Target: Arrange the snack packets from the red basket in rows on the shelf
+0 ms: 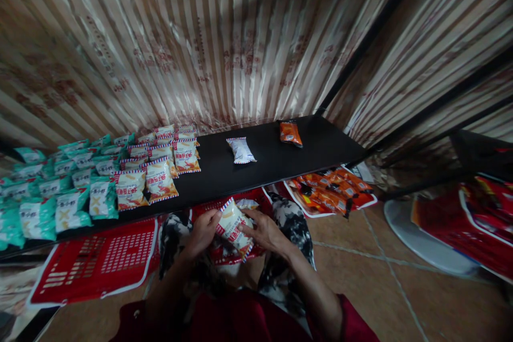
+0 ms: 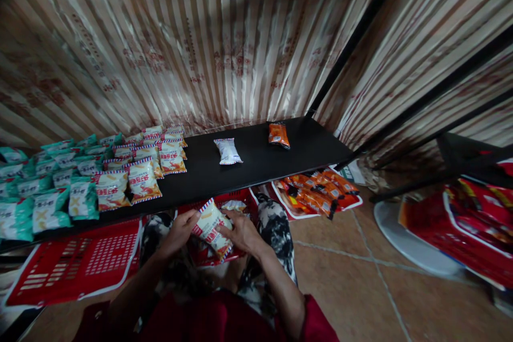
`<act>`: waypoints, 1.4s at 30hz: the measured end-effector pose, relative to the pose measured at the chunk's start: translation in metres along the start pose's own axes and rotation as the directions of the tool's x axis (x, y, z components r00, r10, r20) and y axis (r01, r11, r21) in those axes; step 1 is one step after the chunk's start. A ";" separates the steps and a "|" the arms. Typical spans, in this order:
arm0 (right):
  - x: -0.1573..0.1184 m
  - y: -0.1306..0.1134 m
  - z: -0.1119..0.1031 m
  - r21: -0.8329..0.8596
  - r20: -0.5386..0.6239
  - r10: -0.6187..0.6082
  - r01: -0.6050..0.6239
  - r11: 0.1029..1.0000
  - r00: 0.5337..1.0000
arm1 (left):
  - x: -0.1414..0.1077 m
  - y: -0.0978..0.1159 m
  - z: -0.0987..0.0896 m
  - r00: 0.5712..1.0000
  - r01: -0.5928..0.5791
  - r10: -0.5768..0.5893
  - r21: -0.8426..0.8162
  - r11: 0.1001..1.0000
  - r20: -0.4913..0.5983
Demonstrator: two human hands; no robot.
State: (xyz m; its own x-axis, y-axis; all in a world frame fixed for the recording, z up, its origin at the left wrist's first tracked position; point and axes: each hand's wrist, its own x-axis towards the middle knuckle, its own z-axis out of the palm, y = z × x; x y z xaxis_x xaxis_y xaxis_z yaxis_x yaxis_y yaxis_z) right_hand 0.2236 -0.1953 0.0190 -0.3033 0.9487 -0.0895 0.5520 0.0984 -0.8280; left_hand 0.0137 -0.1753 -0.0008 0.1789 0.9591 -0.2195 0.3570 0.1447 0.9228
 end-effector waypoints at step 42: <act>0.027 -0.019 0.030 0.451 -0.214 0.492 -0.361 0.816 0.844 | -0.022 0.006 0.017 0.964 0.249 -0.152 -0.536 0.807 0.219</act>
State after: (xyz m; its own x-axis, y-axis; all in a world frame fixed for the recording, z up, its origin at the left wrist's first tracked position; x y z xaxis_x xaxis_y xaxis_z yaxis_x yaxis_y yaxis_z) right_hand 0.1815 -0.1805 0.0150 0.1816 0.9134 -0.3644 0.2094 -0.3980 -0.8932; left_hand 0.0272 -0.1997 0.0045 0.3188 0.8493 -0.4208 -0.1584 0.4855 0.8598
